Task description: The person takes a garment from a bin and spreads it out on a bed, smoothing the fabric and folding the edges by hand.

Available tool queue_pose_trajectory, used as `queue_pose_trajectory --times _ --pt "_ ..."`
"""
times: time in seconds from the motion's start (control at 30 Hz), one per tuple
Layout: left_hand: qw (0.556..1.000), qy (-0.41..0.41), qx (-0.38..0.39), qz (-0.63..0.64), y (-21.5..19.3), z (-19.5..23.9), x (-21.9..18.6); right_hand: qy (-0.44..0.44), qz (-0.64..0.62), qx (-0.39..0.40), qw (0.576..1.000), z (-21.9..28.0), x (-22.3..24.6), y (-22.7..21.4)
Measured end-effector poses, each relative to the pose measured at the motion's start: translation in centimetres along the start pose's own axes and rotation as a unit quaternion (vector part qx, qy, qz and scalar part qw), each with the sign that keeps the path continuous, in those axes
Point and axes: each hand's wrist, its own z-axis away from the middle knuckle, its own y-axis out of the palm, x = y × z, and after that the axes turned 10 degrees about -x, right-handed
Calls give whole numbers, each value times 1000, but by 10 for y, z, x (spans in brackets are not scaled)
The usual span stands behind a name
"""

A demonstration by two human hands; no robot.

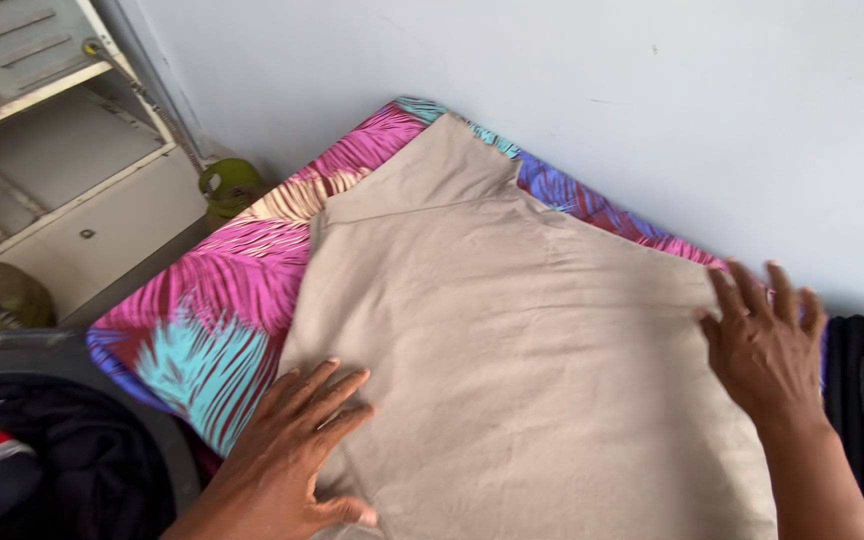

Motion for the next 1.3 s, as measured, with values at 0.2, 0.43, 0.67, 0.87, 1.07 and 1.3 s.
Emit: queue_pose_trajectory --times 0.2,0.43,0.67,0.87,1.07,1.3 --pt "993 60 31 96 -35 35 -9 -180 -361 39 914 4 181 -115" --pt "987 33 -50 152 -54 32 -24 -178 -537 78 821 -14 296 -188" --pt "955 -128 3 267 -60 30 -13 -64 -538 17 840 -8 329 -160" --pt "956 -143 34 253 -51 55 3 99 -576 60 809 -5 325 -157" --pt "953 -123 -80 266 -39 55 11 -84 -459 -81 881 -21 327 -184" --pt "971 40 -188 142 -63 52 -15 -78 -536 -102 834 -20 324 -185"
